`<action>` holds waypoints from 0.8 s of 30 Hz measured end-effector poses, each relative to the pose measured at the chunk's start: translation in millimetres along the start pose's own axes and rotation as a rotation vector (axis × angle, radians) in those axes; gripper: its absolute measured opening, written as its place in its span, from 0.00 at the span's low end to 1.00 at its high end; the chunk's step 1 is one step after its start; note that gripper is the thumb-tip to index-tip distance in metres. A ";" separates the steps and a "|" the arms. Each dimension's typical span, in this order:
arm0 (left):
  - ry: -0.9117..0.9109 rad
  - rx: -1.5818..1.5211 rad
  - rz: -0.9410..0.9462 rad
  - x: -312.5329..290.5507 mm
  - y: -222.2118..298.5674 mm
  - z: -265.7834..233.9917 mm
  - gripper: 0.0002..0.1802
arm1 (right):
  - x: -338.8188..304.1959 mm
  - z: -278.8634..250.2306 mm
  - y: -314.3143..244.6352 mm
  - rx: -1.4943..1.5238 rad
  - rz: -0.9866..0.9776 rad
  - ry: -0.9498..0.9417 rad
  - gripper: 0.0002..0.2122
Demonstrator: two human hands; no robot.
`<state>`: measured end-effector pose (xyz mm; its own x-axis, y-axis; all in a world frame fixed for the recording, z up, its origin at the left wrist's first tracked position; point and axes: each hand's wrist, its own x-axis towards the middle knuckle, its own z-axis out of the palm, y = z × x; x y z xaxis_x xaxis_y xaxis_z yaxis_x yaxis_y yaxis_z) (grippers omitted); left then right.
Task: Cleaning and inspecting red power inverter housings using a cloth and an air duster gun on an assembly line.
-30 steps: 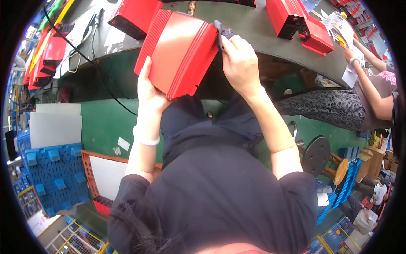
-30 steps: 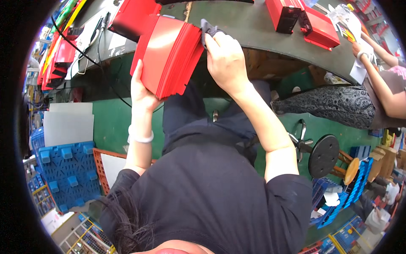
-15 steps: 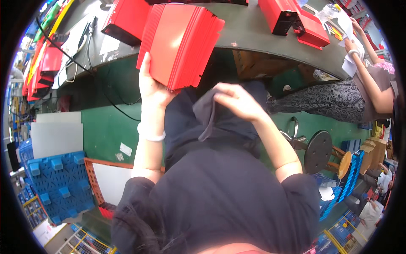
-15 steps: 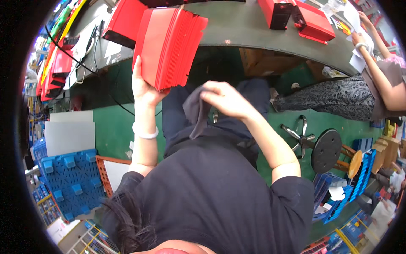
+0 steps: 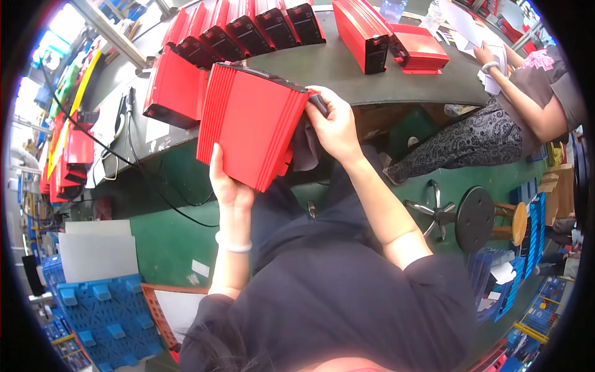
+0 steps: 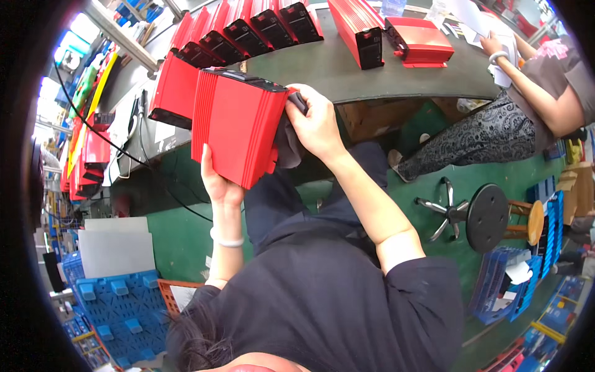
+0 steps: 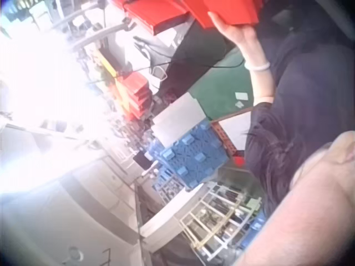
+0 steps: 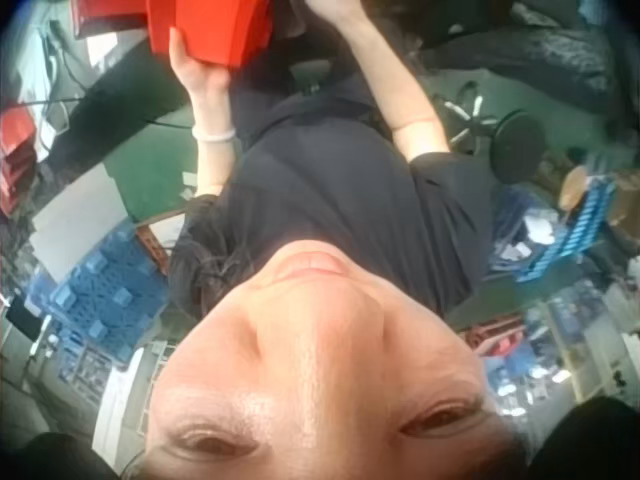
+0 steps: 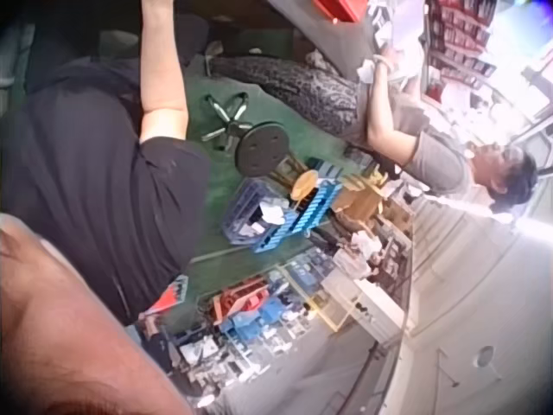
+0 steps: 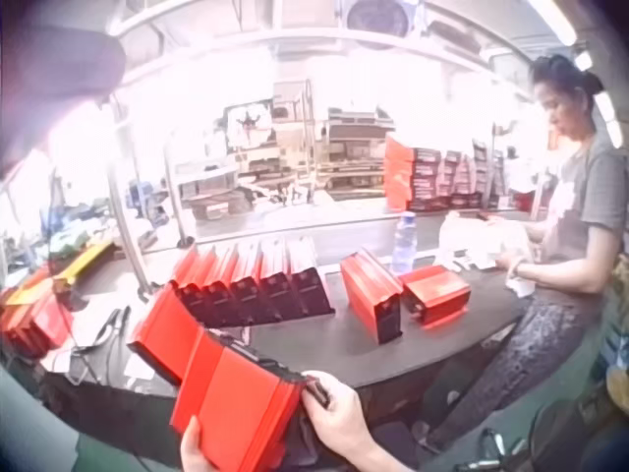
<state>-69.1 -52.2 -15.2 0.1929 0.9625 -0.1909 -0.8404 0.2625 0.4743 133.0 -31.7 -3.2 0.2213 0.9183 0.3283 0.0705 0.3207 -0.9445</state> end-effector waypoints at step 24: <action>0.200 -0.086 -0.293 19.9 23.3 38.8 0.33 | 73.3 -11.1 -57.6 0.026 -0.291 0.033 0.06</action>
<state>-65.1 -24.2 25.4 0.3358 0.8128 -0.4760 -0.8056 0.5097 0.3019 155.9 14.5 75.2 0.2272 0.7787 0.5849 0.1112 0.5759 -0.8099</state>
